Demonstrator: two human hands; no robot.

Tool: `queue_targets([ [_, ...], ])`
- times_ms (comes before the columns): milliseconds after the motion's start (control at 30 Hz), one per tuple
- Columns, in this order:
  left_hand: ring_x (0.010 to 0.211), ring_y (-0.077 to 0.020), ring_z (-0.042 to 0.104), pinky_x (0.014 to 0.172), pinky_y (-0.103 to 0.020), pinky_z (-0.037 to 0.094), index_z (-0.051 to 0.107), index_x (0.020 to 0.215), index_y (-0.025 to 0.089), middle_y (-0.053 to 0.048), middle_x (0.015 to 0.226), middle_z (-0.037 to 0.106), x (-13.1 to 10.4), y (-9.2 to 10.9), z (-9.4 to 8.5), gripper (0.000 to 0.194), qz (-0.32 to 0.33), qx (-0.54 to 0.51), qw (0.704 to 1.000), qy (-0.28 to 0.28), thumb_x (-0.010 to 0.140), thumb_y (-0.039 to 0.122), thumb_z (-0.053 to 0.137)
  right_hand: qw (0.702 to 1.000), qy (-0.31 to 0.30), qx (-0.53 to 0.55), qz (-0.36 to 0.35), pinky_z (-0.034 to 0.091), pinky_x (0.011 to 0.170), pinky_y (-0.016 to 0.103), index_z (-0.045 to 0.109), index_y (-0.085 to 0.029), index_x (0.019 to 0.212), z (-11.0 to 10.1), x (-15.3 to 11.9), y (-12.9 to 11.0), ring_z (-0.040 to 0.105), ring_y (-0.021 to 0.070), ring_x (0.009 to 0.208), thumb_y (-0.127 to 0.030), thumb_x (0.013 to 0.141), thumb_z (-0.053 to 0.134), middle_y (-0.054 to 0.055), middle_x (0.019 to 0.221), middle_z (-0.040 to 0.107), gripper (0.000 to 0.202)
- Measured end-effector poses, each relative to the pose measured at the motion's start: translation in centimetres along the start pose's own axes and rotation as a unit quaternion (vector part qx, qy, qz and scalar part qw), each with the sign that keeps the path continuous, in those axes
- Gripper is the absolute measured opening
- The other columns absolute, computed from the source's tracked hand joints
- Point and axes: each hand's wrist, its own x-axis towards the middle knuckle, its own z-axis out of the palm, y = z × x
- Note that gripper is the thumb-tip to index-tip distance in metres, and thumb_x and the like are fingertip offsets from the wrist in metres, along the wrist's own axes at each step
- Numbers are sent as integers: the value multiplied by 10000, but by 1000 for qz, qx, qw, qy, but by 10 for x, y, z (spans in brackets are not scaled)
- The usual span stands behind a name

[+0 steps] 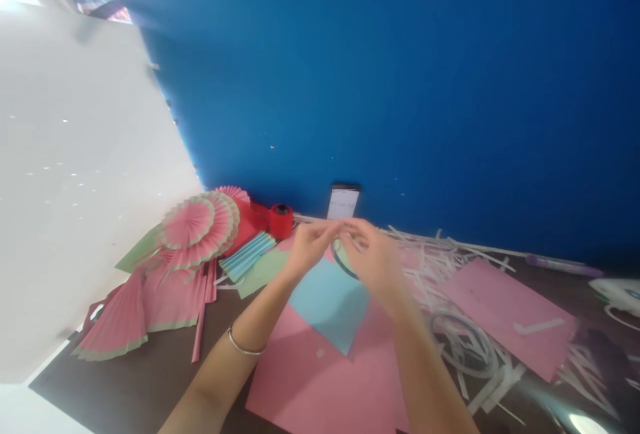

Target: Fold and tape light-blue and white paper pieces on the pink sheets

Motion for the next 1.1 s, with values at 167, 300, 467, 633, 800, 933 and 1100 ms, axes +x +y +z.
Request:
queue_targets([
  [167, 793, -200, 637, 705, -269, 481, 709, 876, 178, -46, 793, 705, -2, -5, -1, 319, 32, 89, 993, 68, 863, 382, 464, 999, -16, 12, 25, 518, 728, 341, 605, -214, 1068, 2, 1, -1, 641, 227, 900, -351, 816, 502, 91, 1002, 670, 305],
  [300, 747, -192, 633, 673, -262, 469, 710, 852, 173, -48, 801, 708, -1, -4, -8, 316, 44, 133, 985, 103, 861, 373, 466, 999, -18, -11, 32, 507, 682, 325, 608, -211, 1084, -2, 0, -1, 639, 231, 857, -405, 806, 524, 101, 1008, 656, 349],
  [467, 636, -163, 605, 607, -237, 458, 714, 728, 156, -21, 636, 671, 4, 1, -21, 348, 13, 105, 988, 112, 840, 402, 496, 999, -17, -17, -25, 483, 645, 301, 618, -263, 1081, -5, 0, 3, 614, 201, 789, -395, 826, 502, 59, 918, 654, 310],
  [633, 619, -148, 602, 585, -232, 471, 725, 815, 146, -20, 670, 672, 7, -1, -35, 333, -20, 37, 992, 119, 809, 423, 539, 991, -40, -64, -108, 450, 633, 307, 648, -266, 1031, -8, -1, 3, 576, 203, 748, -341, 866, 455, 43, 811, 655, 265],
  [800, 787, -185, 643, 734, -281, 509, 717, 878, 121, -73, 820, 701, 7, 1, -43, 347, -45, -14, 992, 113, 799, 420, 559, 976, -48, -119, -178, 442, 644, 300, 653, -233, 1060, -6, -2, 5, 578, 191, 741, -262, 896, 388, 70, 859, 648, 313],
  [933, 772, -190, 658, 759, -307, 523, 712, 830, 104, -84, 796, 702, 7, 7, -46, 336, -74, -58, 990, 104, 777, 412, 586, 963, -47, -168, -204, 454, 658, 316, 599, -220, 1171, 1, -1, 13, 591, 207, 785, -201, 900, 352, 96, 938, 648, 368],
  [1100, 756, -197, 662, 745, -313, 533, 702, 792, 99, -79, 762, 692, 8, 8, -52, 323, -95, -63, 988, 101, 757, 407, 609, 963, -48, -165, -208, 475, 707, 332, 575, -226, 1208, 6, 0, 19, 602, 224, 850, -164, 895, 344, 101, 975, 645, 394],
])
